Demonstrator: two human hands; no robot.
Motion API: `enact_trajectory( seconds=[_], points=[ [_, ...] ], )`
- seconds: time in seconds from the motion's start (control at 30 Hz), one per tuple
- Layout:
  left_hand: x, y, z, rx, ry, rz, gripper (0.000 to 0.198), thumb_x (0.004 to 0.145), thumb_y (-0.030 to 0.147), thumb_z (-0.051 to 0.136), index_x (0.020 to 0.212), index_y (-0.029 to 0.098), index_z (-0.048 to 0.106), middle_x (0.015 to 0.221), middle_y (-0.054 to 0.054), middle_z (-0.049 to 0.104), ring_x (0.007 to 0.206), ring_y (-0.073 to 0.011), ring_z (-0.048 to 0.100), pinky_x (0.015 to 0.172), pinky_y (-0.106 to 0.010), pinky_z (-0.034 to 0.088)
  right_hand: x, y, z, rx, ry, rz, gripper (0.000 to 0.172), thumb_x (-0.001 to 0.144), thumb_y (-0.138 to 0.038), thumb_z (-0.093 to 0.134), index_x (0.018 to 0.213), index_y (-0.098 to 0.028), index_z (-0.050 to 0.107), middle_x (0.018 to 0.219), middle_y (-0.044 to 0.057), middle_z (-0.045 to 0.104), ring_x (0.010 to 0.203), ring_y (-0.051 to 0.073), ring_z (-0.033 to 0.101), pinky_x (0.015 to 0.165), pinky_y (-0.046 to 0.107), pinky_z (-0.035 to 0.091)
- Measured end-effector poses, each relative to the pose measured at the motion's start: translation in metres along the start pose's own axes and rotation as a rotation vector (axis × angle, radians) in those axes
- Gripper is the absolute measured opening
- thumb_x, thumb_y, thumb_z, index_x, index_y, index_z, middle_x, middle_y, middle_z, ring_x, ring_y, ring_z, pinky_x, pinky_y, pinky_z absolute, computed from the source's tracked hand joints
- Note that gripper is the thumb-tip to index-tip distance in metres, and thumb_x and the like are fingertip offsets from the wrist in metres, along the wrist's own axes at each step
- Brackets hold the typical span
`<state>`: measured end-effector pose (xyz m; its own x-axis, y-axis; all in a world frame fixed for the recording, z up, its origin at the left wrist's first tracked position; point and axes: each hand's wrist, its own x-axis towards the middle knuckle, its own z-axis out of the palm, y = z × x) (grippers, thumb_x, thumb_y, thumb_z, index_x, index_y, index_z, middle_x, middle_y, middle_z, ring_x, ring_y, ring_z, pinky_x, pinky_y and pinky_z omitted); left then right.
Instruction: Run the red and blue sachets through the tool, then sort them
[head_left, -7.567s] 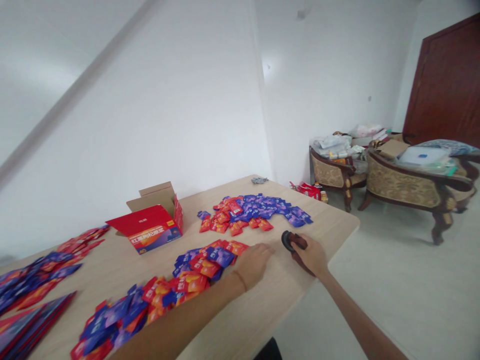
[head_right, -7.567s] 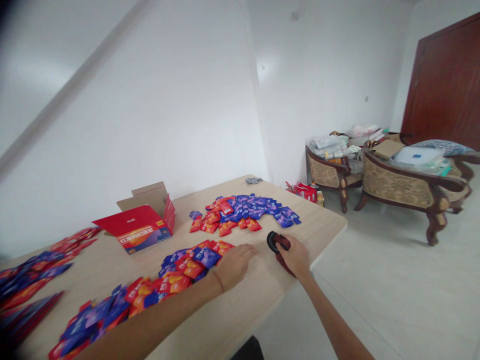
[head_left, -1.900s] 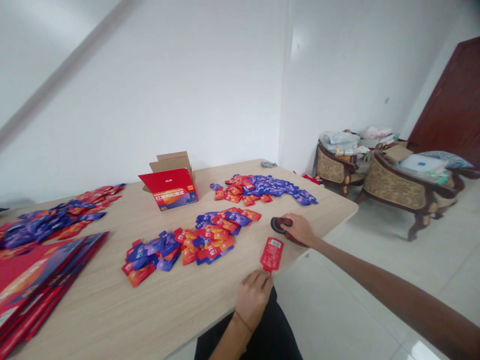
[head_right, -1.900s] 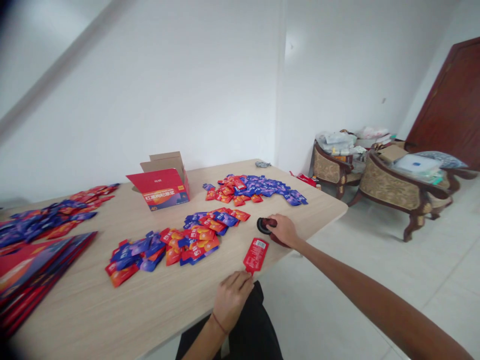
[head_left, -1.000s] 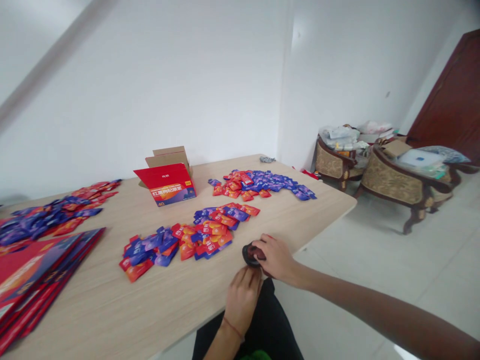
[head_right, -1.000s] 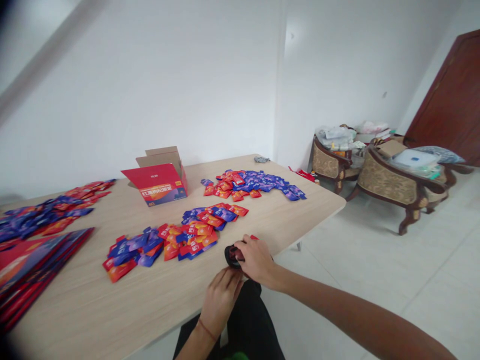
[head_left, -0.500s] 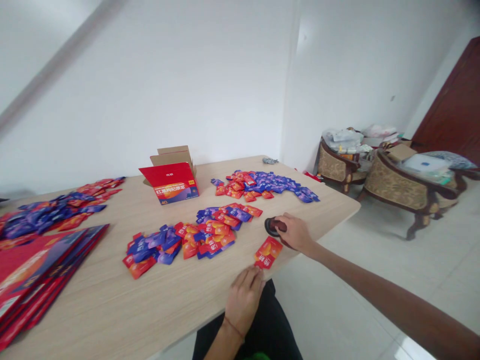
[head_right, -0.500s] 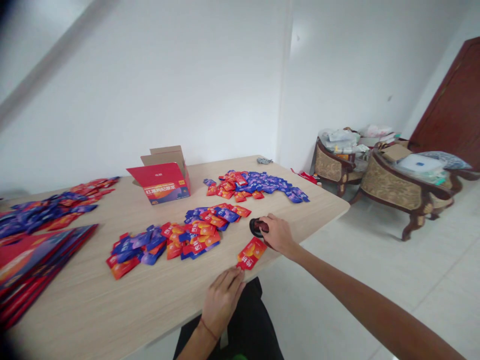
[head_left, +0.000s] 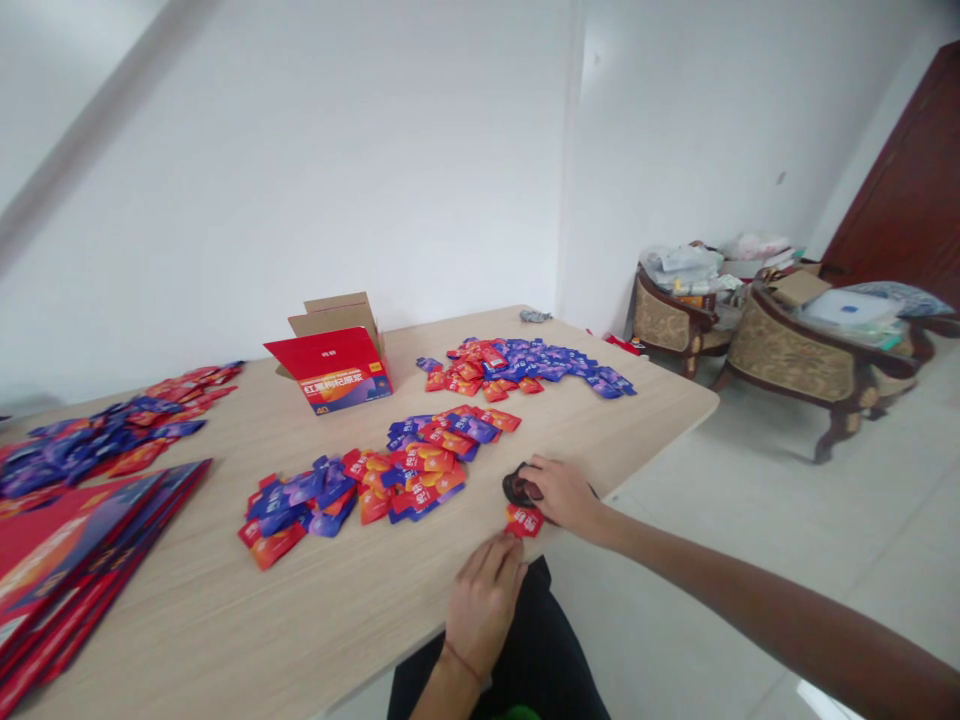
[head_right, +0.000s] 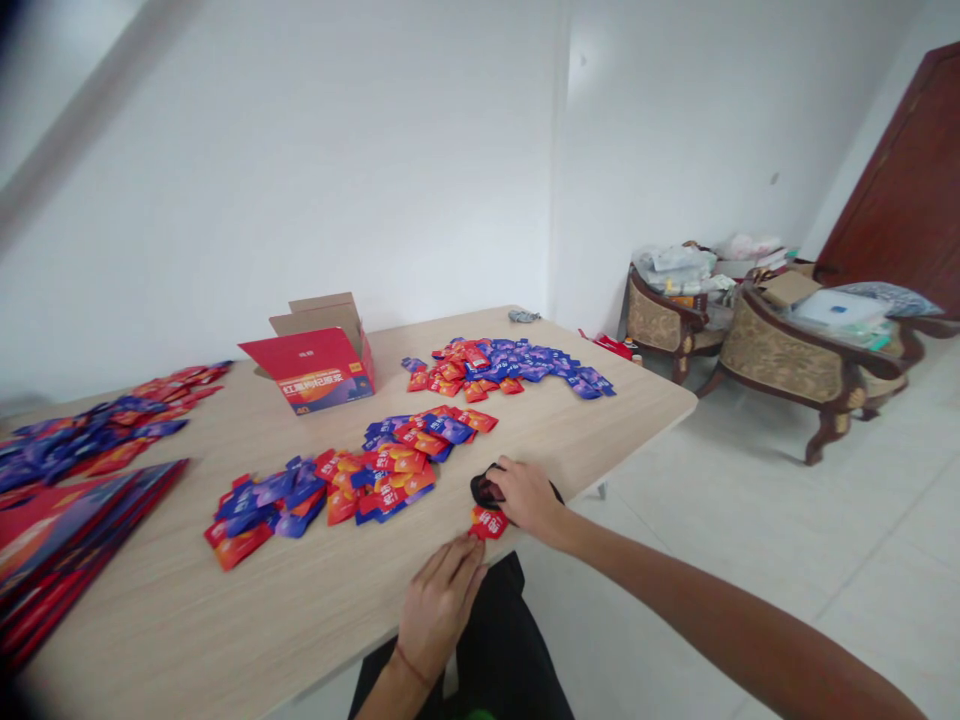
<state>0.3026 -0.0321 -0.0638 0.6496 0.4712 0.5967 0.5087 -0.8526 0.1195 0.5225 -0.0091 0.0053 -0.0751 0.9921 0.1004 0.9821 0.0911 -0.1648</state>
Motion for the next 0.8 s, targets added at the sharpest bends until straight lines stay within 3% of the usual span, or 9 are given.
enact_trajectory(
  seconds=[0.27, 0.4, 0.5, 0.6, 0.8],
  points=[
    [0.006, 0.005, -0.01, -0.01, -0.008, -0.024, 0.025, 0.1, 0.019, 0.049, 0.118, 0.023, 0.066, 0.113, -0.009, 0.071, 0.107, -0.0249, 0.068, 0.093, -0.043, 0.06, 0.03, 0.082, -0.024, 0.057, 0.09, 0.074, 0.02, 0.085, -0.035, 0.066, 0.101, -0.026, 0.075, 0.102, 0.004, 0.073, 0.098, 0.021, 0.065, 0.082, 0.027, 0.042],
    [0.03, 0.014, -0.016, -0.008, -0.047, -0.121, 0.022, 0.099, 0.023, 0.052, 0.118, 0.023, 0.064, 0.116, -0.009, 0.069, 0.107, -0.0257, 0.066, 0.092, -0.043, 0.058, 0.03, 0.12, -0.028, 0.149, 0.286, 0.319, 0.027, 0.089, -0.04, 0.062, 0.107, -0.025, 0.075, 0.106, 0.005, 0.075, 0.102, 0.021, 0.065, 0.083, 0.026, 0.042],
    [0.059, 0.017, -0.008, 0.036, -0.084, -0.187, 0.034, 0.096, 0.032, 0.059, 0.127, 0.019, 0.059, 0.123, -0.012, 0.066, 0.113, -0.0281, 0.063, 0.097, -0.045, 0.054, 0.022, 0.149, -0.023, 0.162, 0.361, 0.438, 0.029, 0.091, -0.039, 0.059, 0.108, -0.022, 0.075, 0.107, 0.009, 0.075, 0.1, 0.024, 0.067, 0.081, 0.029, 0.043],
    [0.086, 0.013, 0.005, 0.068, -0.208, -0.243, 0.051, 0.087, 0.041, 0.067, 0.132, 0.017, 0.058, 0.12, -0.013, 0.068, 0.113, -0.031, 0.062, 0.098, -0.045, 0.052, 0.015, 0.173, -0.011, 0.196, 0.423, 0.511, 0.031, 0.091, -0.037, 0.057, 0.113, -0.021, 0.074, 0.107, 0.01, 0.076, 0.098, 0.026, 0.068, 0.08, 0.03, 0.045],
    [0.111, -0.003, 0.012, 0.071, -0.409, -0.27, 0.053, 0.079, 0.039, 0.066, 0.129, 0.022, 0.06, 0.111, -0.011, 0.072, 0.104, -0.03, 0.066, 0.092, -0.041, 0.053, 0.018, 0.207, 0.018, 0.528, 0.564, 0.551, 0.036, 0.085, -0.044, 0.063, 0.11, -0.022, 0.076, 0.101, 0.008, 0.078, 0.096, 0.028, 0.071, 0.078, 0.032, 0.05]
  ],
)
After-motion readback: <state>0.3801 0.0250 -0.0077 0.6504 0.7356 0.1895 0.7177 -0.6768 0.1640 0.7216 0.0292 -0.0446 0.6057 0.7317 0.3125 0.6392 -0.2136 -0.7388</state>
